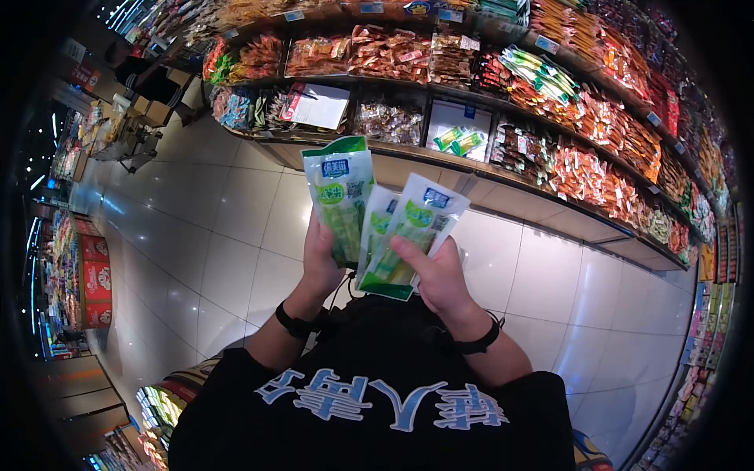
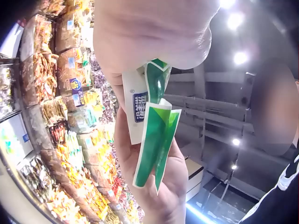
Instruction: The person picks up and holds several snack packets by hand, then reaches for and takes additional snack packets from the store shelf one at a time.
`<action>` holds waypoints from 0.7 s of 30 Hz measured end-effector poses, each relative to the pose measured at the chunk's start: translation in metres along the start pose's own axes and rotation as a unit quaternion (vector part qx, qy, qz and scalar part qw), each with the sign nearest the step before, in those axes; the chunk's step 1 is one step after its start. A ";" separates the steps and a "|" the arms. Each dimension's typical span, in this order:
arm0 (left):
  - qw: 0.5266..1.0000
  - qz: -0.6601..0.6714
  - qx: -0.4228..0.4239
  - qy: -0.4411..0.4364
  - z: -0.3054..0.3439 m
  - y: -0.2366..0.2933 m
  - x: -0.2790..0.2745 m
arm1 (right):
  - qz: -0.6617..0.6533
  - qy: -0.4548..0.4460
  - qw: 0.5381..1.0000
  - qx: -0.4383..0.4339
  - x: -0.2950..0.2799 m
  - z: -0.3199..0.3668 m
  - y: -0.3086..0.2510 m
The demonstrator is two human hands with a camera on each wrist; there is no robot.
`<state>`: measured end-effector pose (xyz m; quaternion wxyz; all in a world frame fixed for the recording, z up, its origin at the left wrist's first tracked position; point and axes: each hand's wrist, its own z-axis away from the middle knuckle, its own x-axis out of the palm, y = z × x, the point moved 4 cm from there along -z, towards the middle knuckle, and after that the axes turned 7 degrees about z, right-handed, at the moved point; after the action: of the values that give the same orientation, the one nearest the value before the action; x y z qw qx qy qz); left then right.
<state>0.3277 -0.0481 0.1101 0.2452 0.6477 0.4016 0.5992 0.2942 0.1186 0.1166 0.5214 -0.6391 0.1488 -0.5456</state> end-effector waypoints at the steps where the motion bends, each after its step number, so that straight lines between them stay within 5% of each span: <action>1: 0.999 0.033 -0.018 0.015 0.002 0.000 -0.001 | -0.014 0.015 1.000 -0.004 -0.005 0.002 0.003; 8: 0.997 -0.007 -0.067 0.035 0.012 0.002 0.012 | -0.097 -0.001 0.995 -0.030 -0.015 0.020 -0.002; 18: 0.990 -0.140 -0.030 0.002 0.020 -0.011 0.048 | -0.076 0.048 0.995 -0.031 -0.036 0.038 -0.013; 21: 0.996 -0.025 -0.074 0.033 0.021 -0.034 0.062 | -0.090 0.103 0.989 -0.065 -0.059 0.056 -0.034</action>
<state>0.3382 0.0249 0.1158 0.2936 0.5976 0.3799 0.6421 0.3072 0.2057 0.1207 0.4095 -0.6231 0.1788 -0.6419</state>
